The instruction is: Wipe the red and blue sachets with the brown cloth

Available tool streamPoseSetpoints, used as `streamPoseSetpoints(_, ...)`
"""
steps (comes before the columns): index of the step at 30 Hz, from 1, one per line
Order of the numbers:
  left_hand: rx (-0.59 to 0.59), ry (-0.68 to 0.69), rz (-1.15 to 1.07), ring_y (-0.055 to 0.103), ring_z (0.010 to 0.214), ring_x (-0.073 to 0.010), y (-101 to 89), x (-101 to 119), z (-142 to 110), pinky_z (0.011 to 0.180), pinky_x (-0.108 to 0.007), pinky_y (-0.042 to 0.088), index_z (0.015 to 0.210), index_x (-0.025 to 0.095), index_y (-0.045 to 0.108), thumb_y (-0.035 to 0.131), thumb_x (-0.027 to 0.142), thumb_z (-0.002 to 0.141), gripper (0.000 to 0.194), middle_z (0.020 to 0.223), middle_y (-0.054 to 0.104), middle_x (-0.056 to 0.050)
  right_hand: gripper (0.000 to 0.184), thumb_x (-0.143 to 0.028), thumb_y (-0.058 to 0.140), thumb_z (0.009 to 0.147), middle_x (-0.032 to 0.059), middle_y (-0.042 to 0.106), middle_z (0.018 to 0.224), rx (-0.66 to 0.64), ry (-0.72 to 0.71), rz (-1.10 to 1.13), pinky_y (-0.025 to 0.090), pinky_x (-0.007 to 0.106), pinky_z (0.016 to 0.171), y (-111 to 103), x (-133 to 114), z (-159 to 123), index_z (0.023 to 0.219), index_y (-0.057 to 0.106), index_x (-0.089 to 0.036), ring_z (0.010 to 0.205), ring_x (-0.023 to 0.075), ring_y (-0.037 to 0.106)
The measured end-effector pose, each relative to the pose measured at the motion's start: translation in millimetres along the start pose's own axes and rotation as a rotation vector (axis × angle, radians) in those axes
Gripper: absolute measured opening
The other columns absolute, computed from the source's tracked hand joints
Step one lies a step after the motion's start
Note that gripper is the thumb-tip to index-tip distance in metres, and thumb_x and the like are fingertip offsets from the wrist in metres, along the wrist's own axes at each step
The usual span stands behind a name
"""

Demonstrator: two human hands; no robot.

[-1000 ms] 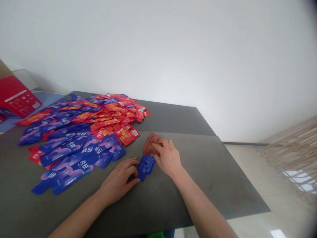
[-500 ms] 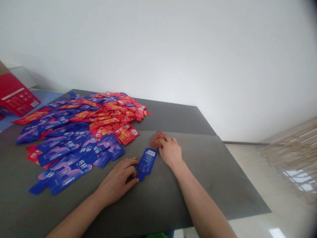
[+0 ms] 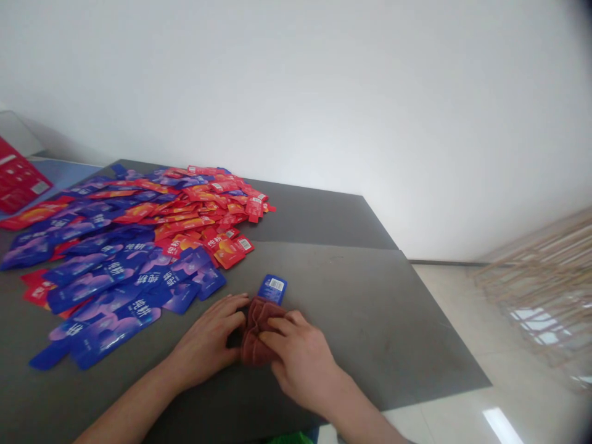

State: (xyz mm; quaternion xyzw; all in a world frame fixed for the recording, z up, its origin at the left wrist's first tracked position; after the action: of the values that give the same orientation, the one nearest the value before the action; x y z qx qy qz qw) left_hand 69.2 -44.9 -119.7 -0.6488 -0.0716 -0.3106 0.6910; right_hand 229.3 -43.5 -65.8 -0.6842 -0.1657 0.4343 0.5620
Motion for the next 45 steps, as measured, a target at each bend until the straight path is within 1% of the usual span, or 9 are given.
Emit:
streamPoseSetpoints(2,0.004,-0.006,-0.003,0.051,0.141,-0.0315,-0.7,-1,0,0.12,-0.052,0.042,0.086,0.025,0.067,0.076,0.028,0.084,0.01,0.146,0.061,-0.007,0.033,-0.016,0.061,0.091,-0.0033,0.071,0.126,-0.011,-0.049,0.084,0.046,0.031,0.101,-24,7,0,0.12,0.069,-0.03,0.112,0.0175,0.06)
streamPoseSetpoints(6,0.013,-0.026,-0.005,0.051,0.141,-0.0316,-2.1,-2,-1,0.116,-0.053,0.045,0.083,0.025,0.065,0.074,0.032,0.088,0.013,0.144,0.063,-0.005,0.041,-0.016,0.058,0.093,0.0,0.065,0.14,0.214,0.101,-0.036,0.044,0.034,0.106,-65,44,24,0.131,0.067,-0.029,0.123,0.0204,0.055)
streamPoseSetpoints(11,0.025,-0.039,-0.011,0.053,0.14,-0.0311,-2.8,-3,-2,0.117,-0.054,0.044,0.083,0.025,0.066,0.074,0.033,0.088,0.012,0.145,0.062,-0.006,0.026,-0.023,0.06,0.095,0.0049,0.07,0.126,0.124,0.148,-0.204,0.048,0.039,0.1,-21,44,51,0.118,0.071,-0.027,0.12,0.0266,0.053)
streamPoseSetpoints(16,0.021,-0.018,-0.002,0.054,0.138,-0.0306,-2.5,-1,0,0.118,-0.052,0.044,0.082,0.025,0.065,0.074,0.028,0.085,0.01,0.144,0.063,-0.005,0.02,-0.024,0.063,0.091,0.0056,0.071,0.119,0.075,0.092,-0.152,0.047,0.04,0.099,5,17,25,0.11,0.071,-0.025,0.116,0.0271,0.054)
streamPoseSetpoints(20,0.021,0.006,-0.001,0.054,0.138,-0.0305,-3.7,1,1,0.119,-0.052,0.043,0.092,0.026,0.068,0.075,0.026,0.085,0.009,0.144,0.063,-0.006,0.023,-0.021,0.064,0.089,-0.0004,0.073,0.115,-0.021,-0.067,0.009,0.046,0.033,0.1,-9,5,10,0.11,0.072,-0.027,0.109,0.0202,0.058)
streamPoseSetpoints(25,0.029,-0.004,-0.019,0.055,0.134,-0.031,-8.4,6,1,0.111,-0.049,0.049,0.081,0.024,0.063,0.074,0.029,0.086,0.013,0.142,0.063,-0.006,0.039,-0.021,0.06,0.093,0.0037,0.064,0.137,0.236,0.075,-0.078,0.045,0.037,0.105,-52,27,30,0.13,0.068,-0.029,0.125,0.0238,0.05)
streamPoseSetpoints(30,0.015,-0.037,-0.014,0.062,0.122,-0.0303,-9.5,6,2,0.102,-0.046,0.053,0.083,0.025,0.062,0.075,0.027,0.084,0.013,0.13,0.068,-0.006,0.03,-0.031,0.064,0.093,0.0048,0.062,0.135,0.069,-0.033,-0.218,0.047,0.039,0.101,-19,30,71,0.123,0.072,-0.031,0.123,0.0255,0.049)
streamPoseSetpoints(38,0.003,-0.051,-0.02,0.05,0.142,-0.0303,-3.8,-2,-1,0.117,-0.053,0.044,0.082,0.025,0.063,0.073,0.03,0.088,0.012,0.146,0.062,-0.004,0.028,-0.029,0.057,0.096,0.0105,0.066,0.127,0.241,0.501,-0.271,0.05,0.039,0.088,-49,108,87,0.118,0.073,-0.025,0.114,0.0291,0.053)
streamPoseSetpoints(45,-0.002,-0.036,0.012,0.051,0.14,-0.0309,-2.9,-2,0,0.116,-0.054,0.045,0.083,0.025,0.063,0.073,0.03,0.088,0.013,0.146,0.062,-0.006,0.029,-0.03,0.063,0.092,0.0022,0.065,0.132,0.162,0.127,-0.217,0.049,0.035,0.095,-22,57,66,0.12,0.071,-0.031,0.117,0.0253,0.051)
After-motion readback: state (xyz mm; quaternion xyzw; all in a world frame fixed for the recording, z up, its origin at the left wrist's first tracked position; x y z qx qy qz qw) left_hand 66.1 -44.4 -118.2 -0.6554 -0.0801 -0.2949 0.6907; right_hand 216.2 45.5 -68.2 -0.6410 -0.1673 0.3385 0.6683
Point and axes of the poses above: each hand's wrist, its own z-axis towards the middle knuckle, its own y-axis out of the palm, x = y × z, the point moved 8 cm from there along z, towards the middle knuckle
